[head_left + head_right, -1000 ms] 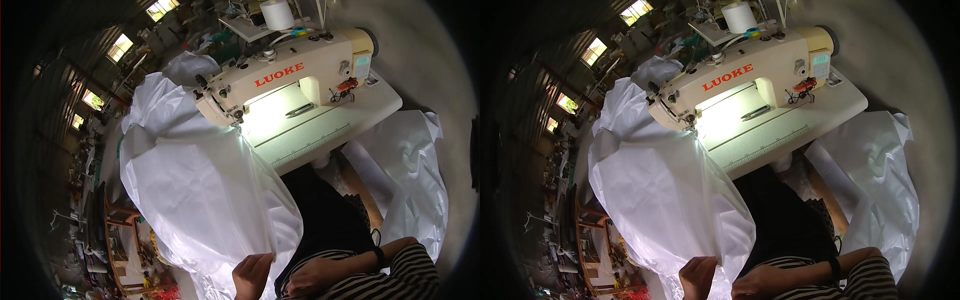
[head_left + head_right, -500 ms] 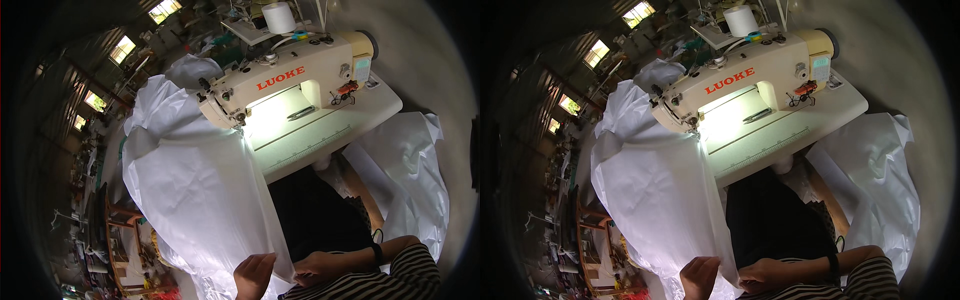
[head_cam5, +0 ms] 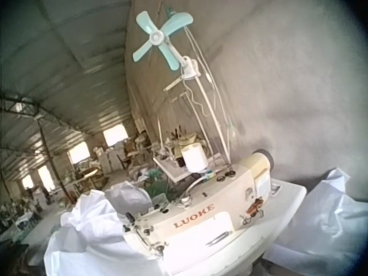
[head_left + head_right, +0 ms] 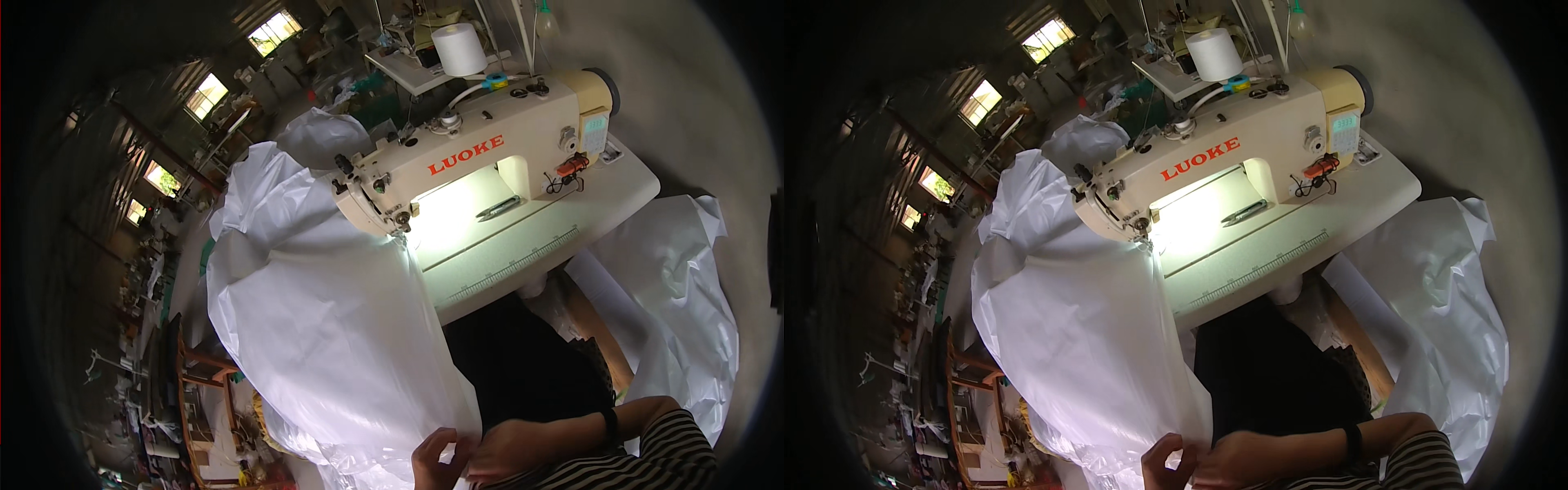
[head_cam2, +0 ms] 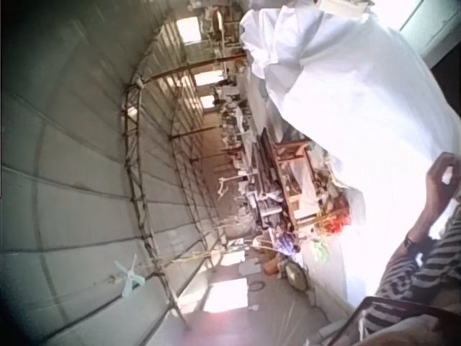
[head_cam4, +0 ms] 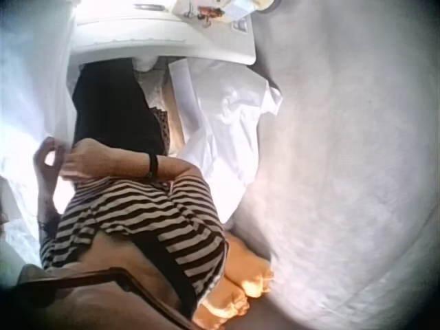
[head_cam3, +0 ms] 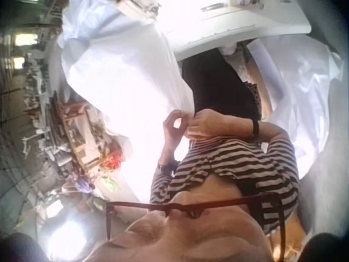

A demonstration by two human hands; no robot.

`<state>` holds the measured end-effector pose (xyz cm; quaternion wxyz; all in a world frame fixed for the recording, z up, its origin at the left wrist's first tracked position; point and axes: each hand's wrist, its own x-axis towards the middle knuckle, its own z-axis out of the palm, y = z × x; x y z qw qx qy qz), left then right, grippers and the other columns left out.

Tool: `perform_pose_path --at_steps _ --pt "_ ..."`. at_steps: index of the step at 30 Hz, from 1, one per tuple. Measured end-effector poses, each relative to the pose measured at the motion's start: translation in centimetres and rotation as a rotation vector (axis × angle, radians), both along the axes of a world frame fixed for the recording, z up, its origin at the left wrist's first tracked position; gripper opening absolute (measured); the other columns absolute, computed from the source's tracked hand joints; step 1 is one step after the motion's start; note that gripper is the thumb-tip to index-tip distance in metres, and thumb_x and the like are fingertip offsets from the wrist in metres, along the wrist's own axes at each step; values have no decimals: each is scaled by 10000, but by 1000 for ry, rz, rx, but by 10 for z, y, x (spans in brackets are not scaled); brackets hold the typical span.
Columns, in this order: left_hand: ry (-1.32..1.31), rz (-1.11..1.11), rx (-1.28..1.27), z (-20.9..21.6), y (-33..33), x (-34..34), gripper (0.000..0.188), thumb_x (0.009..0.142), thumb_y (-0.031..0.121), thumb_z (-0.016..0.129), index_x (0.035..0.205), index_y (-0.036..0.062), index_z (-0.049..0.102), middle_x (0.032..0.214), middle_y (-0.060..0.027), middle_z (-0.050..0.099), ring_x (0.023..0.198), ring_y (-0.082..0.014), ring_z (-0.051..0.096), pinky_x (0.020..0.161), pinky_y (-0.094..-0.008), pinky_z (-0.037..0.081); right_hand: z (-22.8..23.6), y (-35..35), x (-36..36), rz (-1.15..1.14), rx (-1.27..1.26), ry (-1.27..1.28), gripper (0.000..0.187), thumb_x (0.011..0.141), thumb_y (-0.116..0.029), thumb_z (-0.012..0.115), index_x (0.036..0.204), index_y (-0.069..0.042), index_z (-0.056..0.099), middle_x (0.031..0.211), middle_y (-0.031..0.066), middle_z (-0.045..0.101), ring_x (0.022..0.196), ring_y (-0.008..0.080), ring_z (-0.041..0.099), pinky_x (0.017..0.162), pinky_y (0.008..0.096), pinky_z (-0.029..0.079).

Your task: Sewing large white plastic sheets using an industrial sewing machine.

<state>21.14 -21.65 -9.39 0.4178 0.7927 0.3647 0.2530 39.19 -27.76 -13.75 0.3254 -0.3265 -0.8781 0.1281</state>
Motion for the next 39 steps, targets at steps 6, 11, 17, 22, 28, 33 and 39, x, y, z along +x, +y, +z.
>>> perform_pose_path --at_steps 6,11,17,22,28,33,39 --pt "46 -237 627 -8 17 34 112 762 -32 615 821 54 574 765 -121 608 621 -316 604 521 -413 488 -126 79 -63 -697 264 506 388 1032 -277 507 1288 14 528 1217 89 611 1125 207 587 999 349 474" --pt "143 -383 621 -15 30 22 95 759 71 643 847 78 608 743 -112 585 665 -299 621 560 -423 501 -18 139 41 -441 -961 1047 470 1059 -414 382 1185 -16 597 823 78 669 741 183 684 605 321 547" --pt "66 -466 653 -20 30 33 114 742 63 654 847 62 611 700 -103 533 611 -297 579 525 -417 477 -2 221 58 -1022 -360 -50 459 945 -238 562 1291 57 502 729 143 676 730 340 684 633 452 514" --pt "86 -505 551 -22 32 27 123 735 49 663 833 57 588 688 -101 519 595 -281 574 507 -411 465 -16 219 60 -1040 -352 -107 497 941 -246 569 1337 40 477 731 128 680 696 321 685 640 439 528" --pt "104 -462 502 -23 29 23 115 738 38 646 815 59 562 691 -104 521 581 -290 572 501 -412 468 2 191 48 -1098 -481 19 545 944 -336 597 1362 -5 489 765 100 695 702 297 688 643 425 537" --pt "48 -521 426 -25 26 32 167 712 34 640 862 51 569 710 -111 530 585 -299 580 508 -418 485 -6 208 58 -1175 -162 -7 533 933 -300 617 1342 19 492 808 122 688 720 303 685 631 409 540" --pt "62 -411 407 -22 19 23 153 724 31 627 865 57 574 712 -109 532 585 -300 580 510 -422 488 5 175 45 -1010 -308 -76 528 924 -252 610 1344 35 470 851 160 674 739 316 686 623 409 538"
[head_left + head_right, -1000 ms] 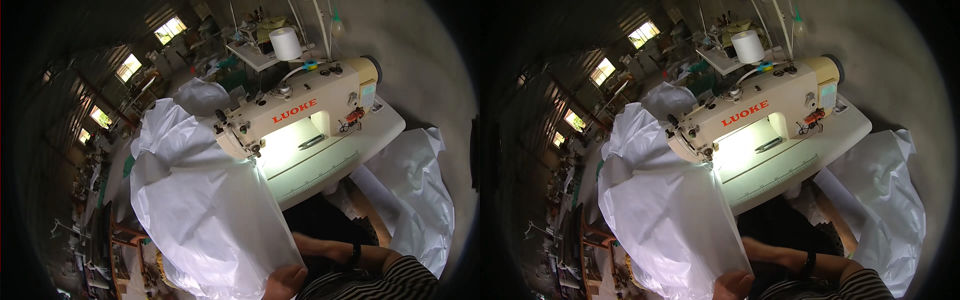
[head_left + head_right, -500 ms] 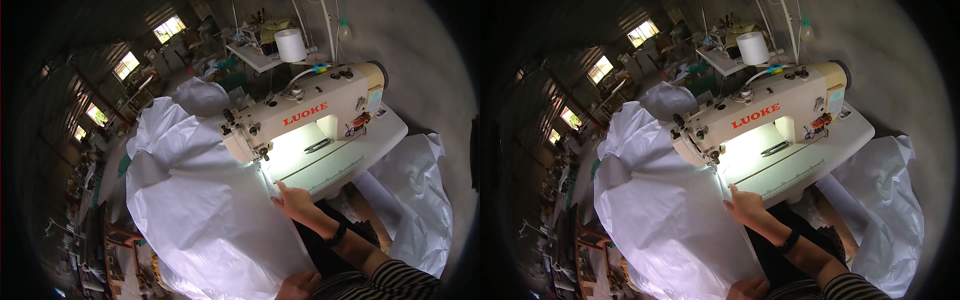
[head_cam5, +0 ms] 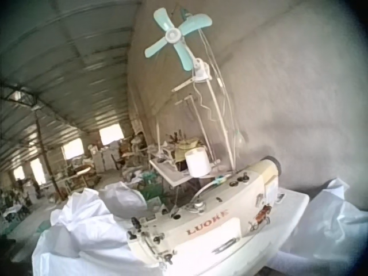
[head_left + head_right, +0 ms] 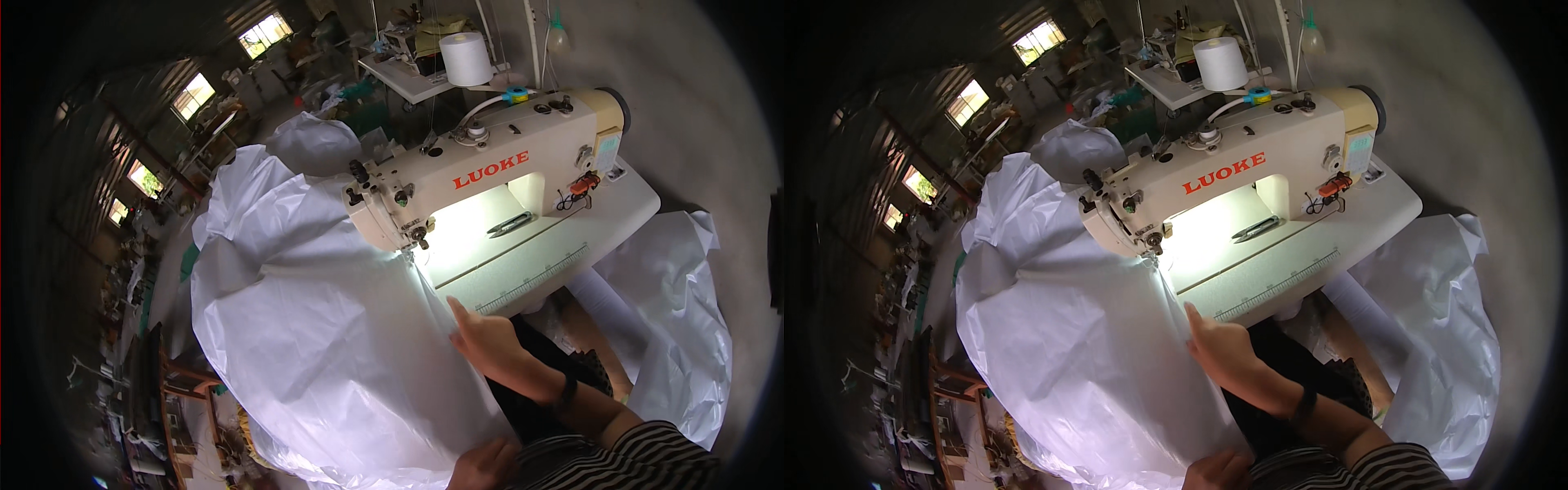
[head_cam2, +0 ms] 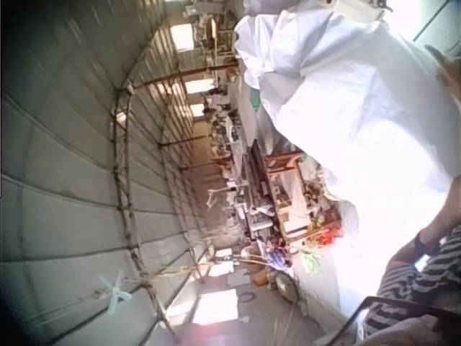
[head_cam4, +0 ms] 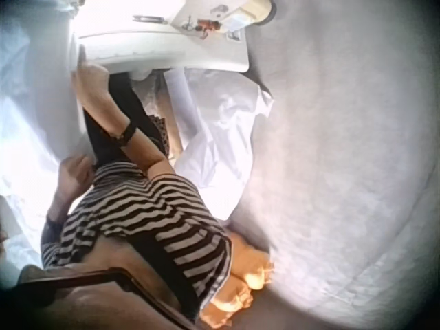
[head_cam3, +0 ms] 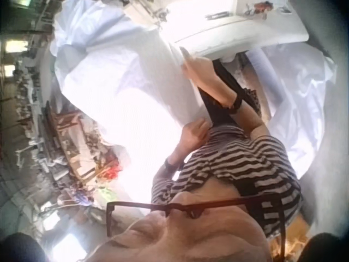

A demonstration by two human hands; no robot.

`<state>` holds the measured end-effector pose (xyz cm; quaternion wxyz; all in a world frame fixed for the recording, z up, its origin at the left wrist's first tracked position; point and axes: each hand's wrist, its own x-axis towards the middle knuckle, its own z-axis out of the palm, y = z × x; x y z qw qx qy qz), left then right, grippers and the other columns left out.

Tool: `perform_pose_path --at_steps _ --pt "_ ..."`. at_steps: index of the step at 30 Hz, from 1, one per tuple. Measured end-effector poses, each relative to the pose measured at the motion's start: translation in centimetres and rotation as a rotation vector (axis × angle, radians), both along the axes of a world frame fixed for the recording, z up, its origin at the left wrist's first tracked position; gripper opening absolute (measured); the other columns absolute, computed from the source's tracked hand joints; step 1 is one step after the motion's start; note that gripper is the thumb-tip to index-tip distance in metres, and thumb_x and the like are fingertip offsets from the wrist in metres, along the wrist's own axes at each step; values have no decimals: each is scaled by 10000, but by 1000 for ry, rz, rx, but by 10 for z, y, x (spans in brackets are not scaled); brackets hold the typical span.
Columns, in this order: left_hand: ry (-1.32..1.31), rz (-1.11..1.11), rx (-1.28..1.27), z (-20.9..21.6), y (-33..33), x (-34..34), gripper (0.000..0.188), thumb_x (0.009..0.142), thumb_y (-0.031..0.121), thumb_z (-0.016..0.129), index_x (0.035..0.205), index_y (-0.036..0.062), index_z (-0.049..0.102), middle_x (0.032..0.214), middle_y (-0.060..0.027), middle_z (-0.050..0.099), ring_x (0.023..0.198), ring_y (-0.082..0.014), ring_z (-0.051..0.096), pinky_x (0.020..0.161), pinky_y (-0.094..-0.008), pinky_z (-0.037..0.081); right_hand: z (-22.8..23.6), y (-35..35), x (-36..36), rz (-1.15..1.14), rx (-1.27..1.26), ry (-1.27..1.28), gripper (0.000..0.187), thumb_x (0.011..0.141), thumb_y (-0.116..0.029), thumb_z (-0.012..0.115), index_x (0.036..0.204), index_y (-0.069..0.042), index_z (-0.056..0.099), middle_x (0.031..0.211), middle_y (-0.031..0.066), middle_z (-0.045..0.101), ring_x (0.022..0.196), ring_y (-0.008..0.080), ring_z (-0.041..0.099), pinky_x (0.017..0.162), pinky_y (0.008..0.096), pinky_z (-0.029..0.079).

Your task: Sewing large white plastic sheets using an industrial sewing machine.

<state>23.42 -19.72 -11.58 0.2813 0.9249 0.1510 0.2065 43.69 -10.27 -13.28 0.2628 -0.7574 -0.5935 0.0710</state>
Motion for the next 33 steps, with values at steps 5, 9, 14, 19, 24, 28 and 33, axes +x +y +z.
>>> perform_pose_path --at_steps 5,9,14,19,24,28,33 --pt "1 -60 2 -11 -2 8 129 737 45 636 806 70 529 705 -103 511 570 -299 564 481 -419 468 -6 10 -5 -129 -13 -55 494 921 -199 612 1342 24 484 725 91 660 654 296 676 555 391 524" --pt "47 -136 23 -7 0 16 159 751 69 643 767 83 486 686 -96 479 564 -296 552 473 -419 457 -12 56 6 -171 -121 -154 462 906 -166 622 1324 5 526 736 56 674 623 236 680 506 355 502" --pt "53 -92 23 -5 -2 12 153 763 82 641 781 83 489 689 -101 482 581 -294 562 492 -423 467 -20 72 1 -138 -220 -350 366 908 -142 597 1263 -56 600 702 7 678 621 172 682 479 304 476" --pt "68 -81 21 -15 -1 5 153 777 94 639 791 81 487 705 -107 492 584 -294 562 501 -419 468 -19 68 3 -158 -89 -93 347 891 -109 600 1230 -30 606 701 54 676 633 231 684 555 379 502" --pt "81 -116 -14 -13 0 8 160 776 100 647 797 76 490 705 -108 492 595 -297 567 505 -415 467 -41 77 9 -201 32 -103 304 908 -112 572 1196 -29 625 678 65 664 624 257 681 569 395 513" --pt "37 -113 -15 -15 5 2 150 763 96 649 805 76 506 697 -106 490 599 -296 568 513 -421 470 -35 68 -4 -165 -18 -273 379 883 -82 582 1256 -29 607 617 29 630 568 212 661 484 344 478" --pt "88 -122 -17 -7 14 -7 156 734 105 667 840 78 556 737 -109 545 640 -300 604 537 -425 491 -29 60 -18 -132 -138 -374 506 837 -53 607 1339 -11 558 579 -6 596 518 178 627 427 312 425"
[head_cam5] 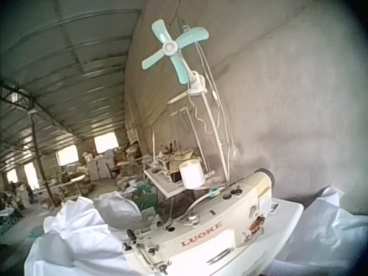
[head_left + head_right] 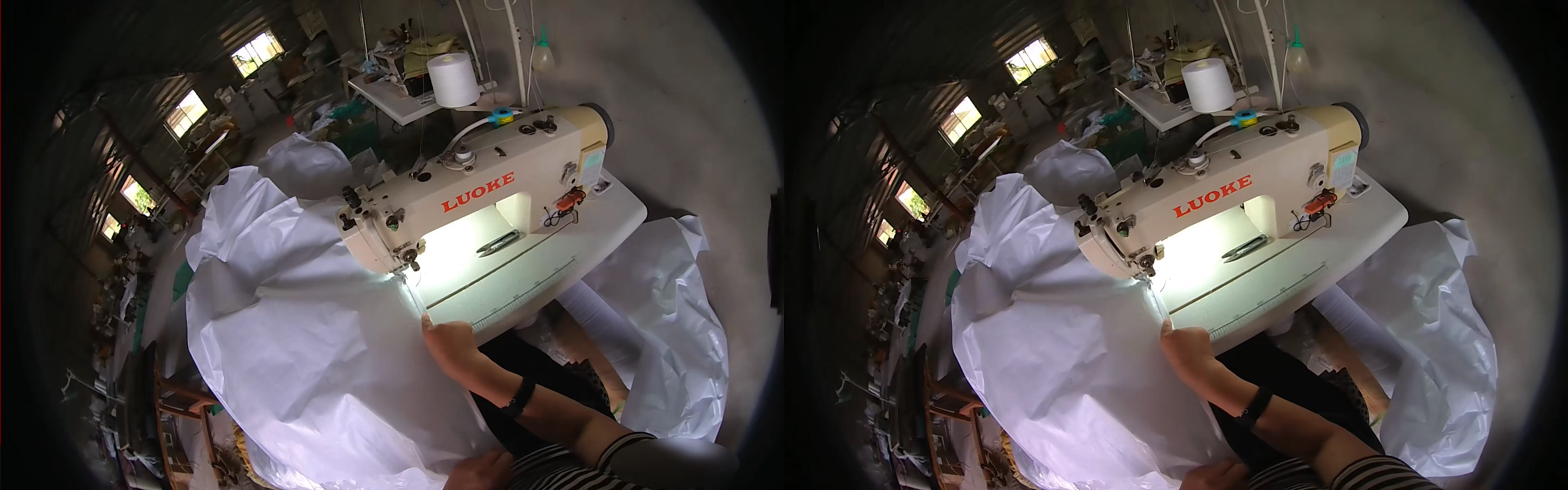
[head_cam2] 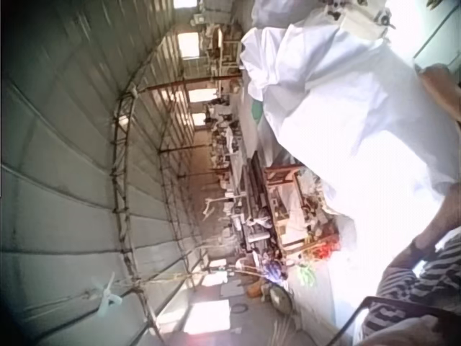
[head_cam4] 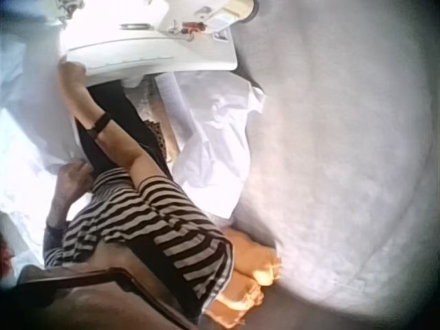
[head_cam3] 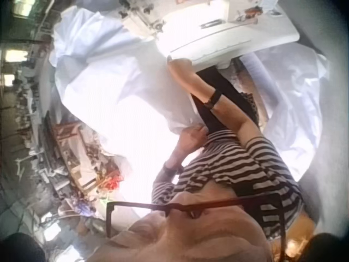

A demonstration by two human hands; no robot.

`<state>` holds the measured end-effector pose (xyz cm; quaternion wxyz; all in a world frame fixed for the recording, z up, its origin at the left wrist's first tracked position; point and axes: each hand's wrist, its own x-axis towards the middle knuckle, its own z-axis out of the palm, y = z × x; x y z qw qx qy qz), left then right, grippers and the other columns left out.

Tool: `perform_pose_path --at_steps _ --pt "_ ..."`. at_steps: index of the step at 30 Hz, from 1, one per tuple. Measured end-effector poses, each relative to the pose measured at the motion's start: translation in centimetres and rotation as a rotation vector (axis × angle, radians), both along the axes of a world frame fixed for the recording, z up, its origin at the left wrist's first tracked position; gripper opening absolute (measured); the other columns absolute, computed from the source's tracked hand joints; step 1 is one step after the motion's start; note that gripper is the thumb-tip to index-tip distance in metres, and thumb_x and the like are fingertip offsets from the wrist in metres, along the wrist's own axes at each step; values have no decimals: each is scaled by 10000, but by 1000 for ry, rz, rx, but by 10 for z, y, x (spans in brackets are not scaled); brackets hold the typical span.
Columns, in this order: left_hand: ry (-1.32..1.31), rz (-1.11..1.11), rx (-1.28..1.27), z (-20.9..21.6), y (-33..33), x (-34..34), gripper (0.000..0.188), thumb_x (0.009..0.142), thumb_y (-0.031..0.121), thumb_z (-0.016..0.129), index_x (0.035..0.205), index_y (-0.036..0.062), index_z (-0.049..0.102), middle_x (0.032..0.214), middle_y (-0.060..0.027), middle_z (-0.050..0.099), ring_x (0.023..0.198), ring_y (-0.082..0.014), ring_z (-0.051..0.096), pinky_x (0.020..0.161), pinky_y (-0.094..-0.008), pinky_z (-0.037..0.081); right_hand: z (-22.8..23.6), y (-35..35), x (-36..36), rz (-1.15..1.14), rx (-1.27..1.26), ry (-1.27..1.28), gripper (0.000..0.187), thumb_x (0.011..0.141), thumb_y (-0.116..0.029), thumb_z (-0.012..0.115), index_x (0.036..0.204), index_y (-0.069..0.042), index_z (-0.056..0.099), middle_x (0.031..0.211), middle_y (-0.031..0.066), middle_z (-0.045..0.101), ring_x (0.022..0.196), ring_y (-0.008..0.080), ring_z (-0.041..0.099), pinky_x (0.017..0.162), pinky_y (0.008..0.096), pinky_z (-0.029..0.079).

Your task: Sewing large white plastic sheets using an industrial sewing machine.

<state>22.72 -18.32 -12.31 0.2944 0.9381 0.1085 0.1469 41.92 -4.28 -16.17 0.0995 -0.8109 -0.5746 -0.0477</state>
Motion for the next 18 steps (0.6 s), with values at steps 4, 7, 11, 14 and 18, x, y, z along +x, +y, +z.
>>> perform_pose_path --at_steps 4,7,11,14,18 --pt "58 94 92 -3 26 -1 163 738 102 667 879 65 595 737 -121 561 597 -315 605 533 -415 506 12 14 8 103 -91 -27 510 852 -53 595 1351 28 525 597 6 606 540 193 638 435 319 435" --pt "34 96 130 -6 51 9 140 812 88 681 943 55 643 760 -89 624 604 -259 642 538 -350 525 4 33 23 87 -65 21 505 869 -51 580 1360 41 509 610 10 610 546 204 637 439 337 443" --pt "-3 163 171 -8 72 23 163 768 105 682 915 97 612 736 -59 559 580 -246 610 514 -359 507 -12 35 21 72 -9 31 502 887 -46 557 1377 45 490 602 7 601 529 214 624 432 359 442" --pt "-34 176 154 -3 77 34 143 767 96 677 894 97 611 741 -52 560 583 -239 611 521 -356 509 -5 37 19 79 -46 -7 507 897 -56 552 1388 46 475 607 10 610 538 210 632 426 351 445" --pt "49 110 268 -10 87 37 179 771 84 704 937 74 638 787 -74 638 629 -277 648 560 -364 537 1 48 24 58 -88 -37 515 894 -64 558 1389 47 473 596 8 606 529 208 630 418 342 443"
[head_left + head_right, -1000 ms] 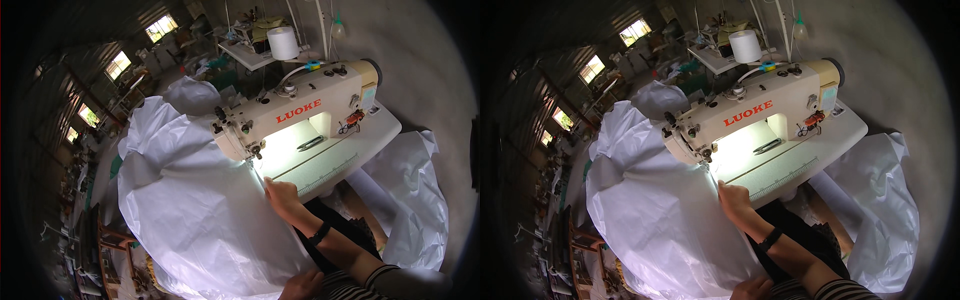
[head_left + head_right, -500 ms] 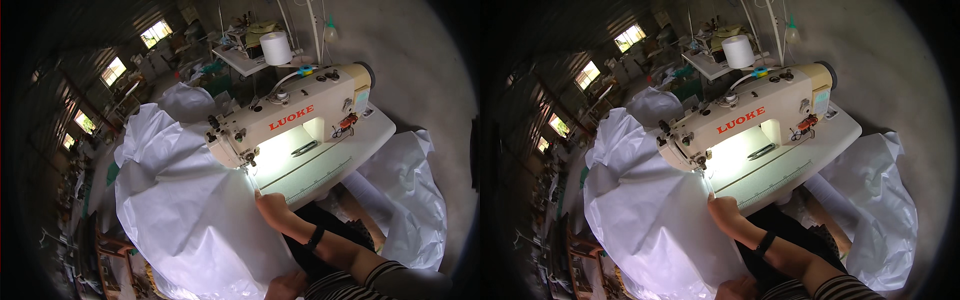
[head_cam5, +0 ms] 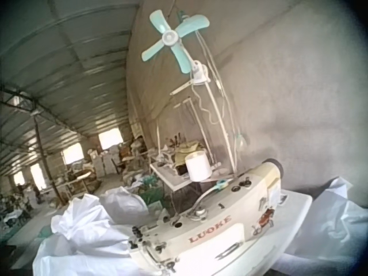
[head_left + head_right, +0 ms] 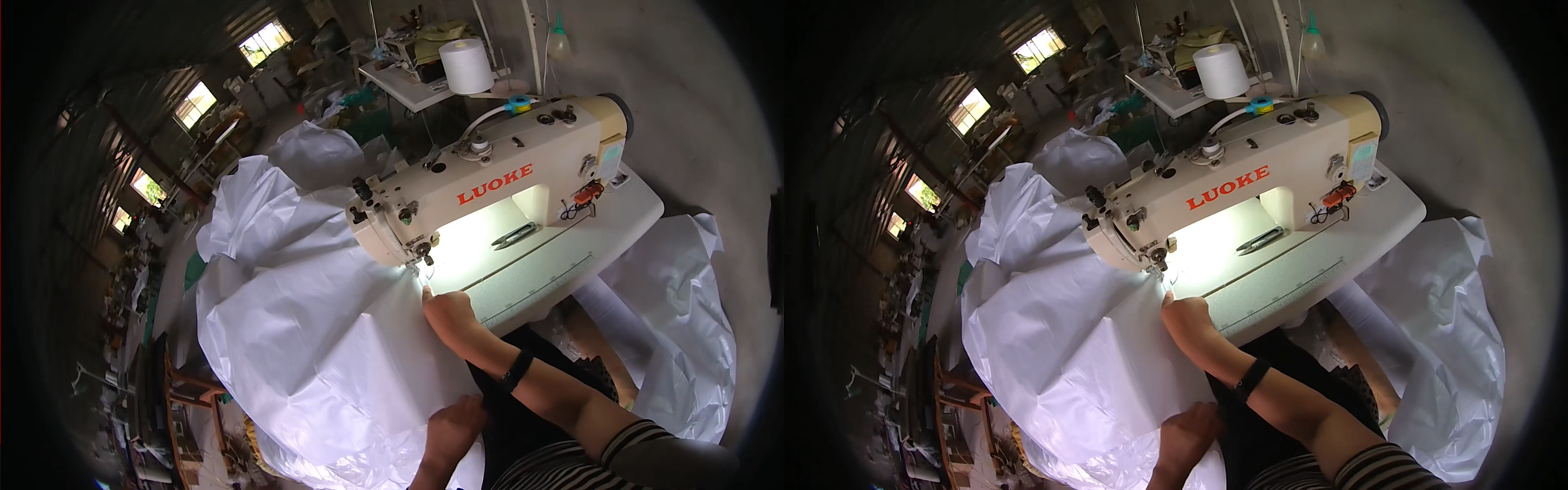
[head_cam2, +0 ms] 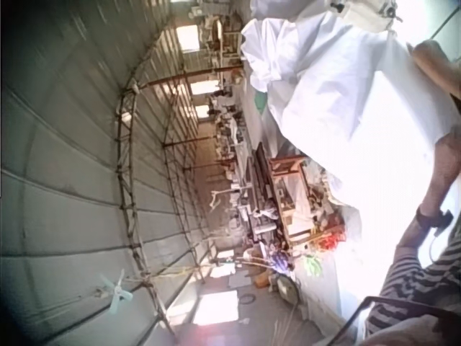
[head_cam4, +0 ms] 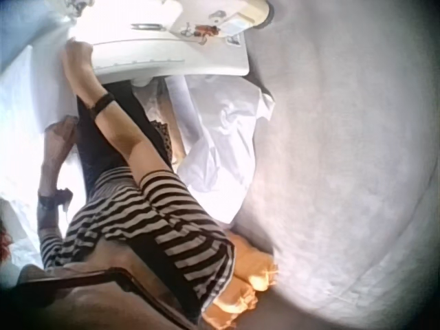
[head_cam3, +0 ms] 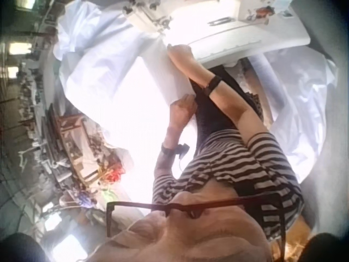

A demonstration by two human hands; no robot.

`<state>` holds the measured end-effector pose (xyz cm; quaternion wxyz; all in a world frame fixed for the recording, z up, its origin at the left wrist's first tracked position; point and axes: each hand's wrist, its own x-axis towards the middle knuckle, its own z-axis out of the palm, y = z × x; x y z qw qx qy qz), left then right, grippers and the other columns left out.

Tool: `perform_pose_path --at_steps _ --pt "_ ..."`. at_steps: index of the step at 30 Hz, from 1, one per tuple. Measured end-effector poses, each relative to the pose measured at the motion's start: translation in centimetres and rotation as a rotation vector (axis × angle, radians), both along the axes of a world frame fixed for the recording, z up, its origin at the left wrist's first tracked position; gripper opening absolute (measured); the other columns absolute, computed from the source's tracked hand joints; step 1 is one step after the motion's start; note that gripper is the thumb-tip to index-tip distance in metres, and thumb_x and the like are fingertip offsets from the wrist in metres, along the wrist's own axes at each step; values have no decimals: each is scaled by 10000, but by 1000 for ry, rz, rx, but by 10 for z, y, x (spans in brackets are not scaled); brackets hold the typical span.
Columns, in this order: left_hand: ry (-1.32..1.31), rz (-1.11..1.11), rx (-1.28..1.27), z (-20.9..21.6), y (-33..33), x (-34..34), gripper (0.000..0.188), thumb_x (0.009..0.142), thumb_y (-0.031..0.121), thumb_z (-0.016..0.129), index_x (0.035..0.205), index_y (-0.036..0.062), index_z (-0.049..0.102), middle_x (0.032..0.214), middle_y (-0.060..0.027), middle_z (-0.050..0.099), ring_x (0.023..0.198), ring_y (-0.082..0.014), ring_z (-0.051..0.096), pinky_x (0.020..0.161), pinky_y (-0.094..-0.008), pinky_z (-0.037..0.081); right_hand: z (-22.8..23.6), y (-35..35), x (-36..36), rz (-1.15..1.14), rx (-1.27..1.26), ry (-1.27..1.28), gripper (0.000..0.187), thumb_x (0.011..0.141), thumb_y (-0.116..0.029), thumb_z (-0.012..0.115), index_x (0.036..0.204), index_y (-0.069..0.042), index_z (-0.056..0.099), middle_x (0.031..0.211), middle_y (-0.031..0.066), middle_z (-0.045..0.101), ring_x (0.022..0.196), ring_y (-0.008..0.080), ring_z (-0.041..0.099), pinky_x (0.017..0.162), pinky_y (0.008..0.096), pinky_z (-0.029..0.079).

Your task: Sewing large white plastic sheets using an industrial sewing machine.

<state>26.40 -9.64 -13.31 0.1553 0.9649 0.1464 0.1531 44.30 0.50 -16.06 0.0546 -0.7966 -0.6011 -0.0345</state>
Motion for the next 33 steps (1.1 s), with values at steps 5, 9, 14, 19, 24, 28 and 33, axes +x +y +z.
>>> perform_pose_path --at_steps 5,9,14,19,24,28,33 --pt "-128 314 -159 -11 -1 9 155 803 45 677 954 55 640 851 -118 692 705 -307 686 598 -386 553 -1 3 5 27 22 27 546 862 -64 611 1385 37 489 623 12 649 570 180 666 434 319 452" --pt "-170 357 -188 -17 -9 18 117 819 26 670 929 54 644 799 -126 669 674 -310 673 583 -386 543 -5 -55 -13 31 37 123 579 859 -67 612 1402 51 449 661 59 666 587 232 676 472 364 485" --pt "-89 338 -155 -33 -15 17 105 820 29 663 918 64 649 768 -121 656 652 -301 664 559 -378 524 -10 -112 -10 41 261 641 532 926 -135 558 1428 -33 414 700 163 641 662 381 648 599 475 498" --pt "-435 547 -351 -35 -30 -12 141 756 -32 668 859 59 641 799 -86 685 642 -256 659 543 -348 491 -7 -131 -12 38 241 563 541 857 -83 632 1377 -32 489 718 158 644 644 316 661 570 412 517" --pt "-262 1056 -372 -148 -29 -83 711 752 107 754 1364 -26 416 1240 -238 563 1171 -400 562 955 -458 470 -2 -143 -25 87 277 491 673 744 -33 690 1380 7 473 771 90 659 644 275 669 559 370 522" --pt "-95 955 -603 -203 -43 -64 584 821 257 704 1265 -66 505 1274 -292 535 1163 -423 545 958 -471 453 -5 -147 -27 77 235 549 689 757 -38 691 1398 18 444 774 96 667 630 277 668 549 368 520" --pt "-887 1205 -960 -230 -26 -79 567 980 111 566 1442 -95 311 1388 -223 480 1185 -271 529 1004 -352 460 -9 -140 -32 113 205 496 690 771 -66 679 1394 70 414 734 107 666 605 285 670 529 379 516"
